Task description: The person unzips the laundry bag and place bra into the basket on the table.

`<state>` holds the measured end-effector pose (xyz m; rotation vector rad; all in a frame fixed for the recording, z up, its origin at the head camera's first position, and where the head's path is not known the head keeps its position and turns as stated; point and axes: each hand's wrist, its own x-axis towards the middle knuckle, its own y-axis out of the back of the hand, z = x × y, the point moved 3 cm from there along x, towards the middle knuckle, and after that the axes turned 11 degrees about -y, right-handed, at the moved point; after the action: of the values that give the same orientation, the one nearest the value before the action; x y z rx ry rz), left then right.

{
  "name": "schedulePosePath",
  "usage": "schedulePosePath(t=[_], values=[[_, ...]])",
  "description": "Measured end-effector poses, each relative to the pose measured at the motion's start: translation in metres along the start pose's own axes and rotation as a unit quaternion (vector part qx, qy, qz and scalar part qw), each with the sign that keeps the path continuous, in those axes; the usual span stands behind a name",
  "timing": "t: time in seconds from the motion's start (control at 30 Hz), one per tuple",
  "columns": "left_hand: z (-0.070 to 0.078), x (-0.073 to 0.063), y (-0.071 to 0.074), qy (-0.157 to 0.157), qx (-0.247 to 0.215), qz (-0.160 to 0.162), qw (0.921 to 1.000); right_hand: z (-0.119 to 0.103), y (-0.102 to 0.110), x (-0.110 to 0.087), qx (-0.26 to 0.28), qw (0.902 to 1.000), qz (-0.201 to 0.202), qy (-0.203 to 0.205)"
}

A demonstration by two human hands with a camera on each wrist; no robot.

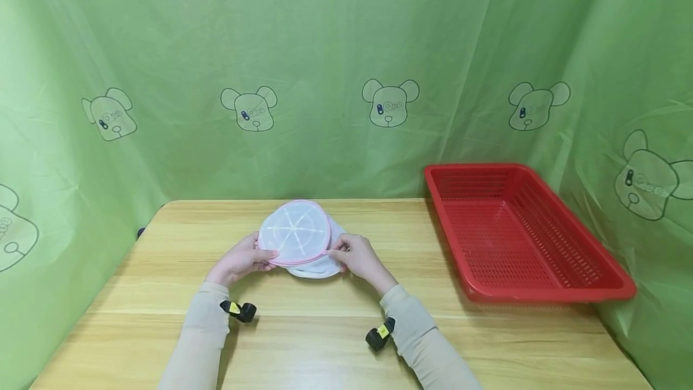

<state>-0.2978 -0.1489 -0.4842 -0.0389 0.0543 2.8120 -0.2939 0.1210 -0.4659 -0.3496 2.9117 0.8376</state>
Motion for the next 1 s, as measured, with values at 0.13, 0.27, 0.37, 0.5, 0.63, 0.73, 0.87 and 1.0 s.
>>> schedulePosePath(t=[0.13,0.27,0.37,0.5,0.63,0.73,0.87,1.0], values=[[0.0001,-0.0007,0.0008,-0.001,0.000,-0.004,1.0000,0.0003,-0.0007,0.0002,0.001,1.0000,-0.002,0.001],[-0.0002,-0.0011,0.0011,0.003,0.001,-0.003,1.0000,0.0021,-0.0021,0.0010,0.000,1.0000,-0.001,0.005],[-0.0001,-0.0018,0.0013,0.004,0.004,-0.001,1.0000,0.0037,-0.0033,0.0019,-0.001,1.0000,0.000,0.007],[0.0000,-0.0028,0.0010,0.004,0.004,-0.001,1.0000,0.0043,-0.0039,0.0018,0.000,1.0000,-0.002,0.006],[-0.0005,-0.0028,0.0005,0.004,0.000,-0.005,1.0000,0.0034,-0.0043,0.0010,0.000,1.0000,-0.004,0.007],[-0.0012,-0.0026,0.0004,0.004,0.002,-0.014,0.9999,0.0032,-0.0054,0.0009,0.000,0.9999,-0.007,0.009],[-0.0024,-0.0025,-0.0006,0.013,0.008,-0.026,0.9996,0.0044,-0.0075,0.0015,-0.002,0.9999,-0.011,0.009],[-0.0026,-0.0031,-0.0021,0.022,0.012,-0.040,0.9989,0.0055,-0.0090,0.0022,-0.003,0.9999,-0.014,0.009]])
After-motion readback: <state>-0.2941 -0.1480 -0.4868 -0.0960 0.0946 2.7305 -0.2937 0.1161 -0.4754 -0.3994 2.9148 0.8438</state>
